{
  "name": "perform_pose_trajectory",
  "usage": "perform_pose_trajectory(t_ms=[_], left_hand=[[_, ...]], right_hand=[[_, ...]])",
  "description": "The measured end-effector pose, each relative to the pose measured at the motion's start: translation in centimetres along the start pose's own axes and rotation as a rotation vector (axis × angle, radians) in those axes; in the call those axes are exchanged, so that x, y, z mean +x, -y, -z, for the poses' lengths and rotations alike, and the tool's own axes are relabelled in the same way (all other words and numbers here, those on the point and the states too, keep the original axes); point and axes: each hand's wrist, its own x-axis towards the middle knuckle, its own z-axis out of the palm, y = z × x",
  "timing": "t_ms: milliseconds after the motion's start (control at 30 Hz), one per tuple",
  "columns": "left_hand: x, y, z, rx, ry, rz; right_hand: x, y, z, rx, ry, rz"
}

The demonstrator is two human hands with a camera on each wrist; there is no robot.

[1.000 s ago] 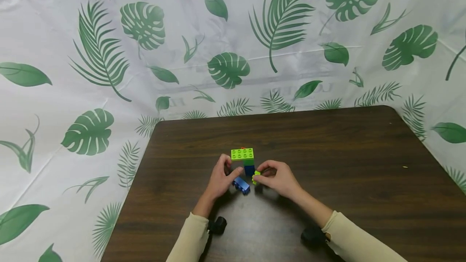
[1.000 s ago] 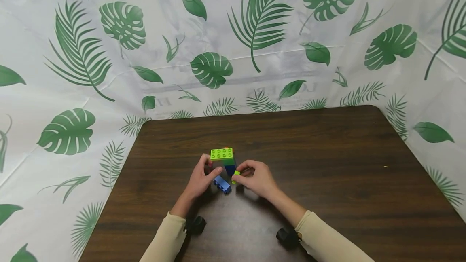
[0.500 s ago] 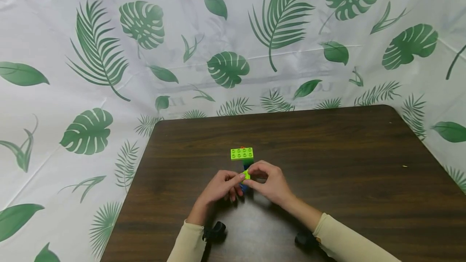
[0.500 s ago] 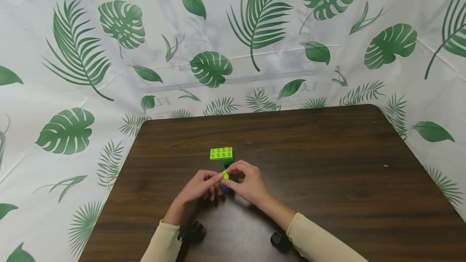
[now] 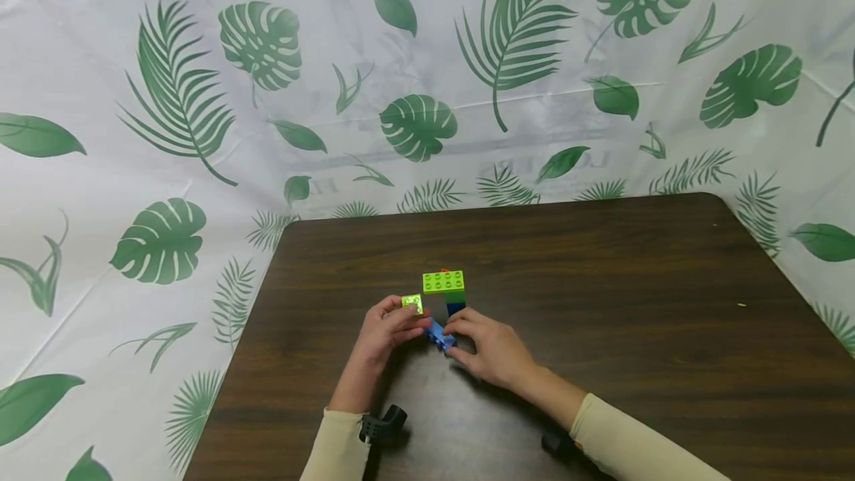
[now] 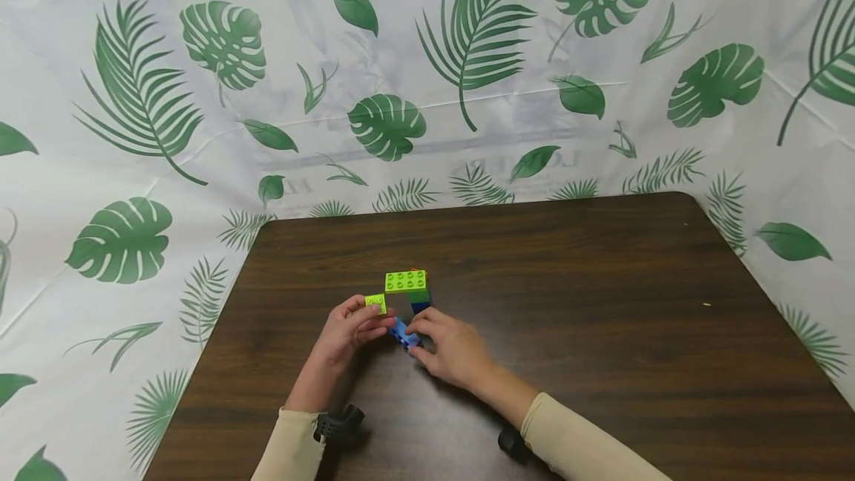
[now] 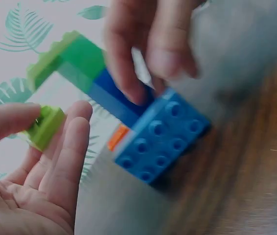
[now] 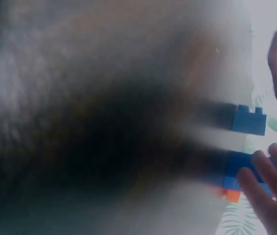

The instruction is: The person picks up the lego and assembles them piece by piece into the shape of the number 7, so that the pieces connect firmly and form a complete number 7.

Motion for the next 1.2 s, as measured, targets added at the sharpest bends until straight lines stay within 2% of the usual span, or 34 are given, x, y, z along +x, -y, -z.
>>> perform_pose_trajectory(t_ms=[67, 167, 433, 767, 1000, 1200], left_hand=[[0.1, -0.6, 0.1, -0.031, -0.017, 0.010], [0.3, -1.7, 0.0, -0.043, -0.018, 0.021], [0.7, -3.6, -0.5, -0.053, -0.021, 0.048], [1.5, -4.4, -0.8, -0.003, 0.008, 0.068], [1.6, -4.7, -1.0, 0.031, 0.019, 0.046], [1.6, -4.7, -0.9, 0.038, 0.029, 0.042]], right_hand=[[-0.1, 0.1, -0.2, -0.030, 0.053, -0.003], [-0.1, 0.1, -0.5, -0.057, 0.085, -0.004], [0.3, -0.2, -1.4, -0.082, 0.044, -0.035], [0.2, -0.1, -0.6, -0.022, 0.110, -0.146], [0.1, -0.2, -0.2, -0.063, 0.120, -0.181], [0.0, -0.2, -0.3, -0.153, 0.199, -0.163]])
